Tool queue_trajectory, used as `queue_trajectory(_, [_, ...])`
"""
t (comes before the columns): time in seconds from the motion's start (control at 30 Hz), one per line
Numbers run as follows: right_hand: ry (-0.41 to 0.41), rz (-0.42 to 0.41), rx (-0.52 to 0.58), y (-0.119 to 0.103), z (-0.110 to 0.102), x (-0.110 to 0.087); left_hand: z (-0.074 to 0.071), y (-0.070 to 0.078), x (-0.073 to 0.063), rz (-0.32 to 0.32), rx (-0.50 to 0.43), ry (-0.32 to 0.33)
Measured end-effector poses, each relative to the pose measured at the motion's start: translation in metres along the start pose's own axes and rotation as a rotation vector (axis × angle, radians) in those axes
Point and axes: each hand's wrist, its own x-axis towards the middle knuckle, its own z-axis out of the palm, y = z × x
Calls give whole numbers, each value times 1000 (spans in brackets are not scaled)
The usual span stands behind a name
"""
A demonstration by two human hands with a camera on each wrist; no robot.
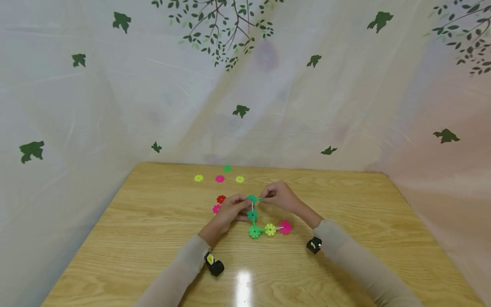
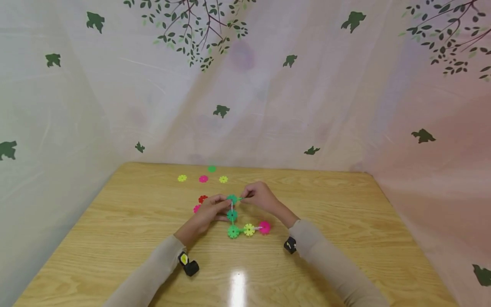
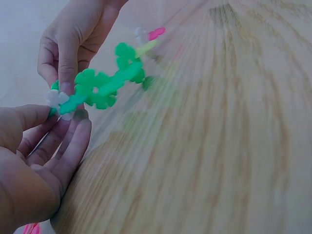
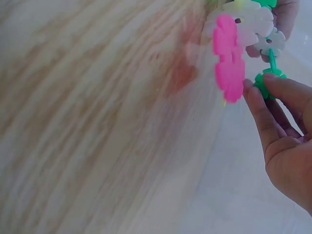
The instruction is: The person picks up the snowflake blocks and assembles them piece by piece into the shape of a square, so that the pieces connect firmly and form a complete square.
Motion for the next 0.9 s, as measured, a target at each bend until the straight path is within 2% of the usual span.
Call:
queue_trajectory(0.17, [5, 4, -27, -2, 1, -1, 2, -1, 1, 10, 4, -2])
queue_trajectory(0.33, [19, 2, -3, -3, 0, -3, 1, -2, 2, 14, -6, -20])
queue_trajectory(0.6, [-2, -45, 1, -5, -2, -3, 4, -2, 1, 25, 43, -24])
queue_trajectory(0.9, [-28, -29, -20, -7, -1, -2, 6, -3, -1, 30, 86, -9])
